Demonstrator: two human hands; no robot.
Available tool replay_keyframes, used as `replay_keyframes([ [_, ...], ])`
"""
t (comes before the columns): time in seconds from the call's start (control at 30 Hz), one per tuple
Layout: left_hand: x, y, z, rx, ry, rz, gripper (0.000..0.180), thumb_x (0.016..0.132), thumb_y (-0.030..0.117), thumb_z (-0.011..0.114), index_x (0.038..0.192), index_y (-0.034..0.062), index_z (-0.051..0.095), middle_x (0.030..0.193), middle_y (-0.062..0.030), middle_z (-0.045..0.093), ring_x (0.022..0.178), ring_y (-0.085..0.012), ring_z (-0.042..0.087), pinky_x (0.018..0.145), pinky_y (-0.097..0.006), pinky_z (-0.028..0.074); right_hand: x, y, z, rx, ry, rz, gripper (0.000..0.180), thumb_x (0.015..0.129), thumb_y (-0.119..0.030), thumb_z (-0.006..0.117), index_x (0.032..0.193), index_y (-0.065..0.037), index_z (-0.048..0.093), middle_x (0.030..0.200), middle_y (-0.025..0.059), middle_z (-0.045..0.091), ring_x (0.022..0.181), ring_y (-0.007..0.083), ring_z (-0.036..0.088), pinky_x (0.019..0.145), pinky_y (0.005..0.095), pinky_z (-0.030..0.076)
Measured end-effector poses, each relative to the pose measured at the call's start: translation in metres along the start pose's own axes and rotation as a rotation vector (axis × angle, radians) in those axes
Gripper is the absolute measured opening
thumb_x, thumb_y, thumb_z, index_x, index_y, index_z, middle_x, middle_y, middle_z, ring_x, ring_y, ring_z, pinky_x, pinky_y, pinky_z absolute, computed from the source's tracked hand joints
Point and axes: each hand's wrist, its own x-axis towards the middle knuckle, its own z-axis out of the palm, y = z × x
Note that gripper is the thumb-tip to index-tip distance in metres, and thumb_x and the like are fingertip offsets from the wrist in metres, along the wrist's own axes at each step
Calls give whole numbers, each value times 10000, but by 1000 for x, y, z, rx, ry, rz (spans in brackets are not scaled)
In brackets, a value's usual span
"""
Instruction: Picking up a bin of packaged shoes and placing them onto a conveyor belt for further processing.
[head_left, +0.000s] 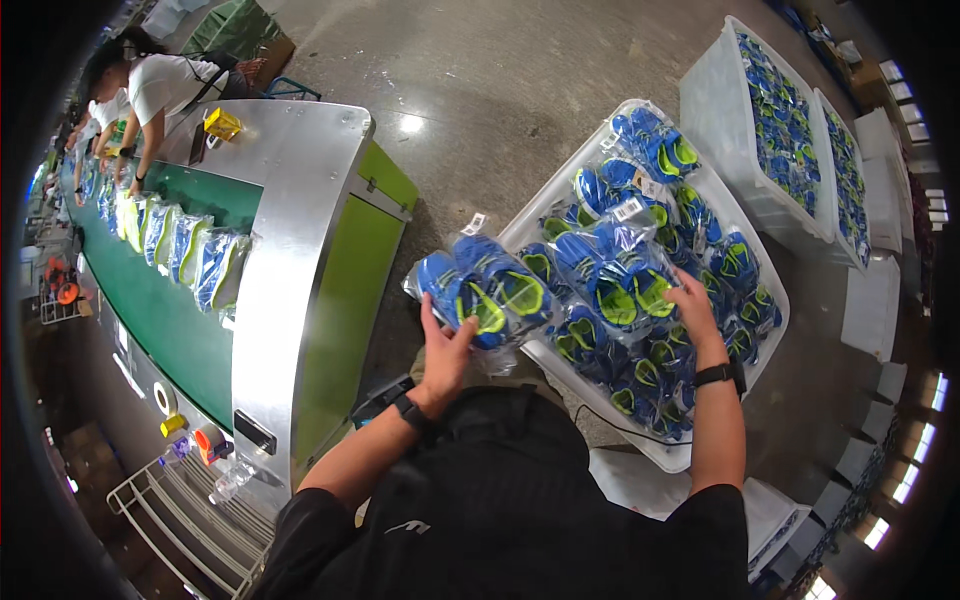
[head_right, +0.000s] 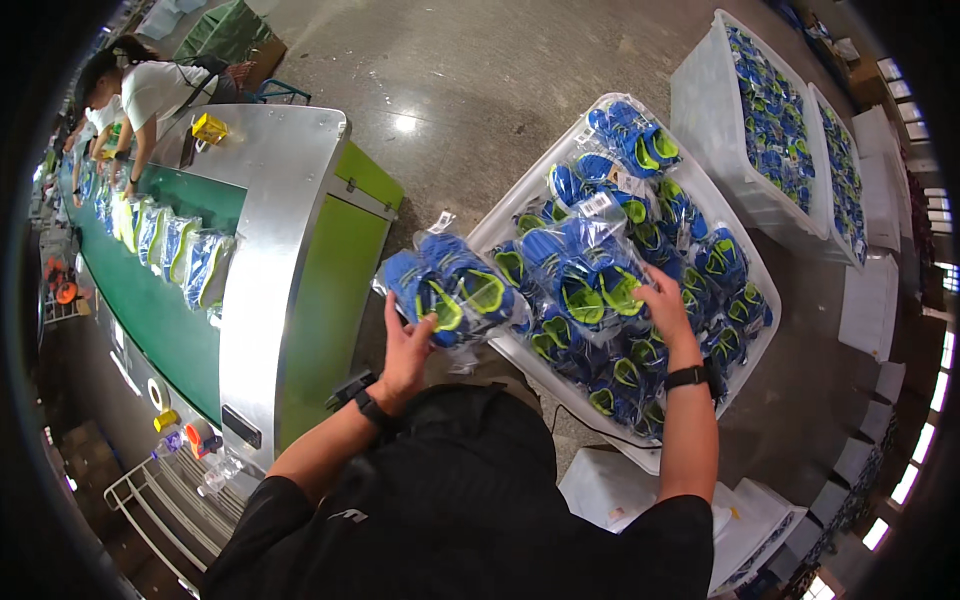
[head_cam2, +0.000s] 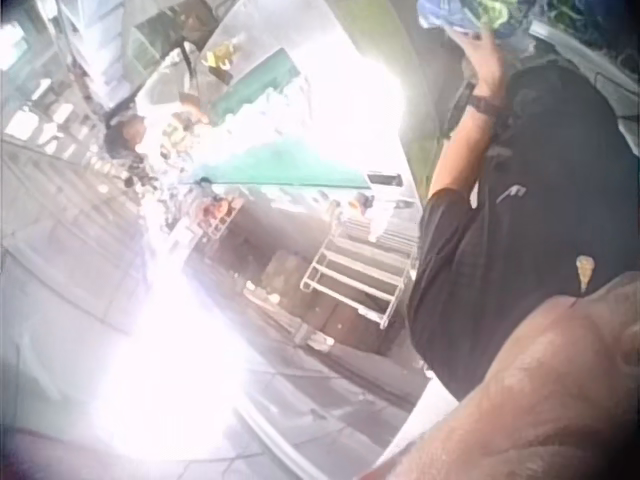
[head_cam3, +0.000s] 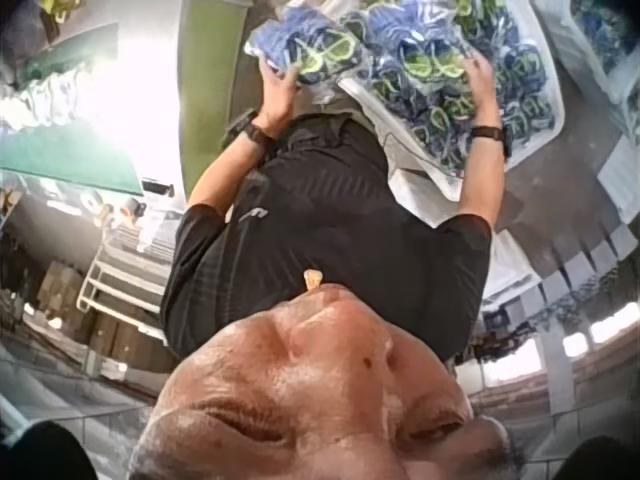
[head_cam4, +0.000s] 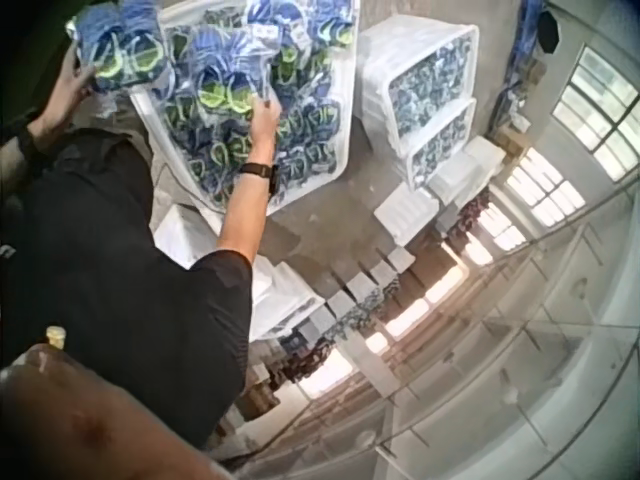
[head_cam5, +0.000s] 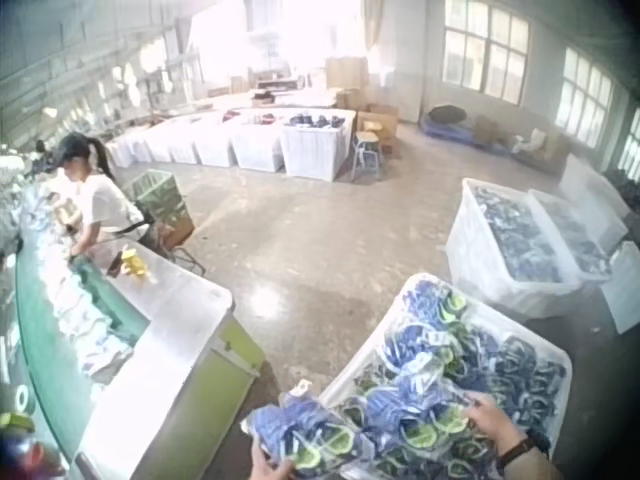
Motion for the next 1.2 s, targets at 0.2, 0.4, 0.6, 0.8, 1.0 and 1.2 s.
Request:
replay_keyframes([
  [0.2,52,-100,2,517,-369,217,774,951,189,673,1536,15,197,1229,-163,618,1037,-192,619,862,-321,529,95,69,1,-305,102,-85,745,869,-358,711,1485,-54,424,1430,225,466,1324,328,454,1090,387,369],
  [0.4,23,-58,-35,315,-318,-103,504,957,195,657,1381,-25,498,1072,-87,693,911,-129,653,769,-266,537,81,124,100,-328,458,-97,874,801,-464,771,1467,-24,415,1430,279,429,1361,413,382,1110,452,352],
  [0.6,-7,-42,-141,103,72,-249,460,964,137,630,1358,-41,473,1009,-88,654,805,-125,627,674,-236,522,69,128,162,-191,750,95,937,835,-530,722,1534,-67,303,1504,301,334,1405,446,293,1136,513,286],
  [0.8,-23,-5,-225,60,276,-249,434,967,130,617,1343,-35,475,985,-81,634,754,-110,603,615,-225,512,90,128,213,-270,655,-33,847,848,-441,742,1478,2,390,1490,249,395,1385,369,358,1130,456,294],
  [1.0,46,-7,-389,555,658,135,522,842,253,711,1255,-45,597,1137,-211,680,946,-298,671,842,-381,538,28,128,164,-165,439,-42,555,927,-164,670,1372,100,472,1309,176,606,1148,263,588,1007,356,444],
  [1.2,118,147,-508,1058,1150,529,617,769,310,751,1282,30,553,1296,-204,550,1230,-387,477,1057,-475,365,-17,124,192,4,702,300,576,964,-174,608,1469,-5,390,1332,109,582,1031,225,591,828,342,478],
])
